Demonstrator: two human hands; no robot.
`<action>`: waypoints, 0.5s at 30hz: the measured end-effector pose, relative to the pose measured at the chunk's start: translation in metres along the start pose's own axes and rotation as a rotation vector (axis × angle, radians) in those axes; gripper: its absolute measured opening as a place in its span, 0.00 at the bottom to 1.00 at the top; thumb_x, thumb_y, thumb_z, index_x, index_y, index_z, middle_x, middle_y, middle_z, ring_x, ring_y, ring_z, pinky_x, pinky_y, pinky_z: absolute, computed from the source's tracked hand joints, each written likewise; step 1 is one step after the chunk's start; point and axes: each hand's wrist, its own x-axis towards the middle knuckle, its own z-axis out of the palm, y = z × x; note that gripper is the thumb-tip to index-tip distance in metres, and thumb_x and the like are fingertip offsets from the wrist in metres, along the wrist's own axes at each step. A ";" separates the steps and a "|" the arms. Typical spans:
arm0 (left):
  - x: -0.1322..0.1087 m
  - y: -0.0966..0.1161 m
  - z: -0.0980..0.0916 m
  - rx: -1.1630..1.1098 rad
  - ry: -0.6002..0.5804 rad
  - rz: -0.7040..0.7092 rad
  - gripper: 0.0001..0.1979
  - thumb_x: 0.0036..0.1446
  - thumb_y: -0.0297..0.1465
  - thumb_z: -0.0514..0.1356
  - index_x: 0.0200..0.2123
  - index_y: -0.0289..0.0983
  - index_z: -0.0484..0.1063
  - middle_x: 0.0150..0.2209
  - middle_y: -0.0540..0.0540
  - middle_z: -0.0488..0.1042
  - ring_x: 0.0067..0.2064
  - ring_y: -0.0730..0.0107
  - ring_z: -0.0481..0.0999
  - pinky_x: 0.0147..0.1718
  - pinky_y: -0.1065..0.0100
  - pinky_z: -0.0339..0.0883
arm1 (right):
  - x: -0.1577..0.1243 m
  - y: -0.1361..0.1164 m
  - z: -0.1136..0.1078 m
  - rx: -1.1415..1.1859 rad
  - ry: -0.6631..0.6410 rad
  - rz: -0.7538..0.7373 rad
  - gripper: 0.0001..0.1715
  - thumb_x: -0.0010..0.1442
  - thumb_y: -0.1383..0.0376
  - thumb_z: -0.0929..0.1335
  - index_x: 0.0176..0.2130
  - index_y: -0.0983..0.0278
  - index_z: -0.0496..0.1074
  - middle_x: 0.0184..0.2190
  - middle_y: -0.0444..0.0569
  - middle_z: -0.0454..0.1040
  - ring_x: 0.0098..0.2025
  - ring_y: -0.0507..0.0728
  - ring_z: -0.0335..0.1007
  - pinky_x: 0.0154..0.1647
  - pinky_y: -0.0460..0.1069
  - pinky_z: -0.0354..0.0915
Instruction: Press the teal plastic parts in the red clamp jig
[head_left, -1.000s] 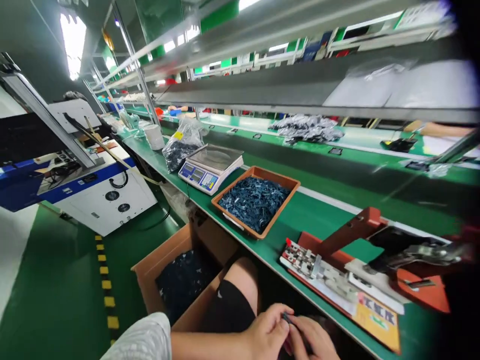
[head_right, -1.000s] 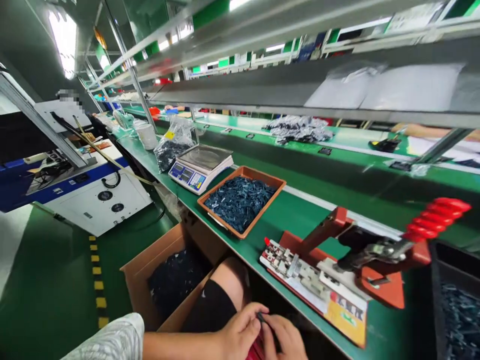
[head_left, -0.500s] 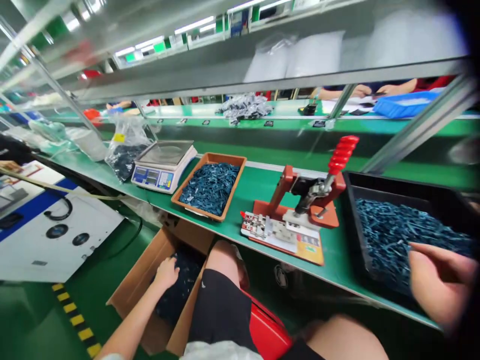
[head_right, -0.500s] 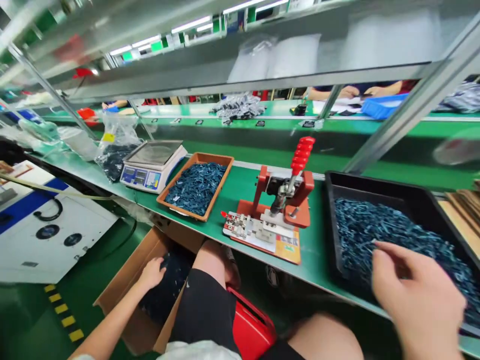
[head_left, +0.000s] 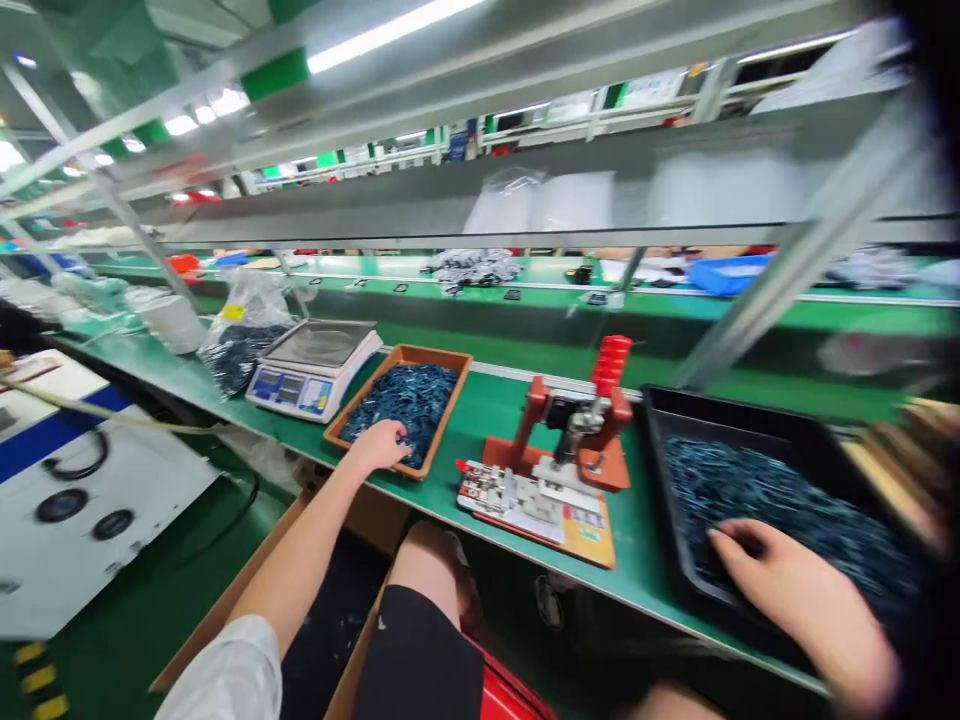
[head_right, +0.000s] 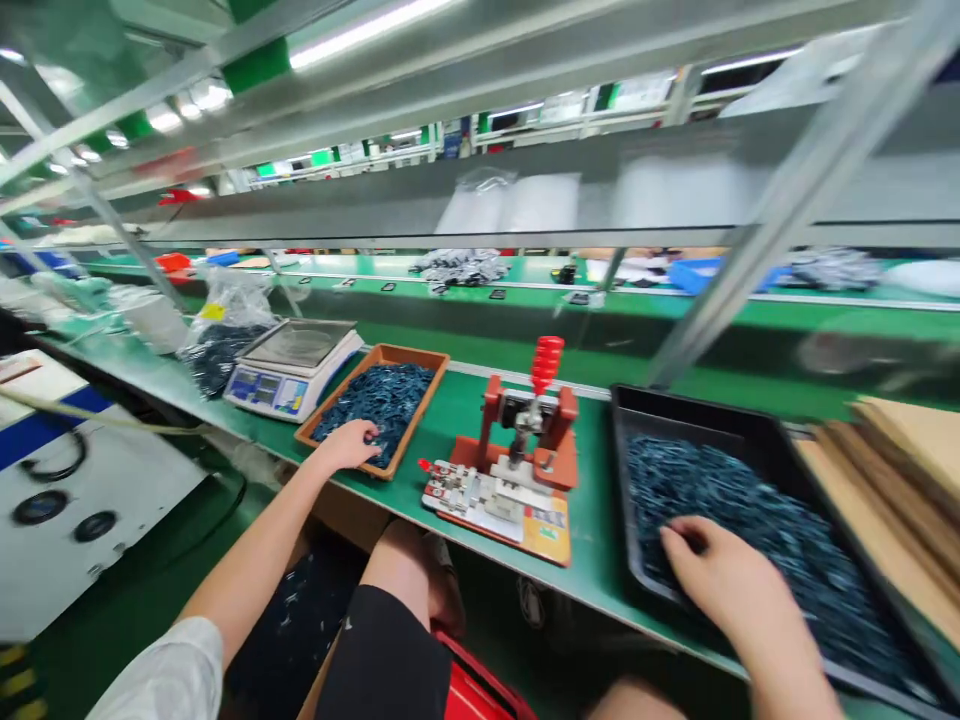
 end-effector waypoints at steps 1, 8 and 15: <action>0.005 0.001 0.001 -0.005 -0.017 0.003 0.09 0.50 0.28 0.70 0.37 0.37 0.77 0.40 0.43 0.80 0.43 0.57 0.80 0.46 0.64 0.72 | -0.008 -0.017 -0.011 -0.049 -0.022 0.053 0.10 0.46 0.52 0.70 0.26 0.54 0.75 0.28 0.54 0.78 0.29 0.65 0.73 0.34 0.59 0.65; 0.008 -0.009 0.004 -0.074 -0.046 -0.026 0.06 0.55 0.32 0.65 0.35 0.39 0.72 0.35 0.48 0.79 0.39 0.62 0.80 0.38 0.69 0.73 | -0.027 -0.061 -0.030 0.034 0.063 0.121 0.18 0.47 0.53 0.66 0.34 0.59 0.75 0.29 0.48 0.79 0.33 0.62 0.76 0.36 0.53 0.66; 0.007 -0.005 0.004 -0.049 0.030 -0.113 0.06 0.61 0.31 0.61 0.40 0.40 0.77 0.42 0.46 0.80 0.44 0.58 0.78 0.45 0.64 0.70 | -0.025 -0.046 -0.036 0.080 0.082 0.014 0.29 0.46 0.47 0.64 0.40 0.60 0.79 0.32 0.51 0.79 0.36 0.66 0.76 0.40 0.58 0.69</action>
